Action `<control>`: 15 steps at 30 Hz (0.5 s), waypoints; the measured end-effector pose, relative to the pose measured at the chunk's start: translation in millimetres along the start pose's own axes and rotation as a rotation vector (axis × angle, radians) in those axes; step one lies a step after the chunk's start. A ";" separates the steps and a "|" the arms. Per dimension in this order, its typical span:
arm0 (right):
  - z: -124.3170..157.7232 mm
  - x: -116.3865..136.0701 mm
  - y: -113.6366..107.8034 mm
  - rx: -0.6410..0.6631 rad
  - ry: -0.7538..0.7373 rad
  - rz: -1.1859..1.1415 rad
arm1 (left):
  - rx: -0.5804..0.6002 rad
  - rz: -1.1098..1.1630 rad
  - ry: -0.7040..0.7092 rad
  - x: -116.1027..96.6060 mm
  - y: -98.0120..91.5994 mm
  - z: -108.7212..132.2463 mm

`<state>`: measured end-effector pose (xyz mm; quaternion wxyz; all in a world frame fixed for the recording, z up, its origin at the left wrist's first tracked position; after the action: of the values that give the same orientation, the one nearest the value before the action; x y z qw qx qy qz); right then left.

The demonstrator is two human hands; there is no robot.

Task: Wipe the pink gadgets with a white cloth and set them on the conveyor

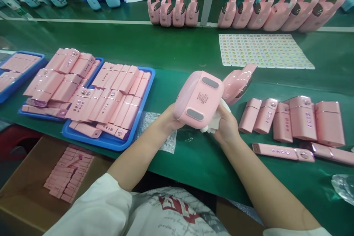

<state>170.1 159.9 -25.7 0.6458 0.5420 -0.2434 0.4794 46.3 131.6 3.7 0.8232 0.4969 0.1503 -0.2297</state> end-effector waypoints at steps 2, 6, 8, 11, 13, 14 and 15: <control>-0.3 -0.6 -1.5 -0.024 -0.003 0.003 | 0.044 -0.082 -0.048 1.2 1.6 -1.4; -0.8 1.9 -7.4 -0.055 -0.082 0.048 | -0.002 -0.273 -0.061 -3.3 -8.2 -6.3; 0.6 7.5 -7.7 -0.013 -0.161 0.087 | -0.001 -0.385 -0.010 -7.0 -12.2 -7.8; 6.8 19.9 -4.0 0.120 -0.342 0.204 | 0.043 -0.515 0.107 -10.5 -12.2 -6.6; 13.9 27.5 -3.7 0.155 -0.527 0.342 | 0.060 -0.561 0.162 -11.2 -10.2 -4.5; 18.0 29.9 -4.7 0.144 -0.630 0.431 | 0.056 -0.561 0.175 -11.7 -9.3 -3.5; 22.1 30.7 -5.6 0.124 -0.729 0.542 | 0.048 -0.555 0.190 -12.7 -8.4 -2.6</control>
<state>192.6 150.5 3.7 0.3354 0.6298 -0.5587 0.4228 31.0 133.5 2.2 0.6991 0.4754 0.3515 -0.4021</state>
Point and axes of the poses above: each hand's wrist, its own z-axis away from the middle knuckle, its own y-axis out of the palm, x = y × z, the point moved 4 cm from there along -z, towards the middle knuckle, and after that the axes turned 10 degrees about z, right-handed, at the moved point
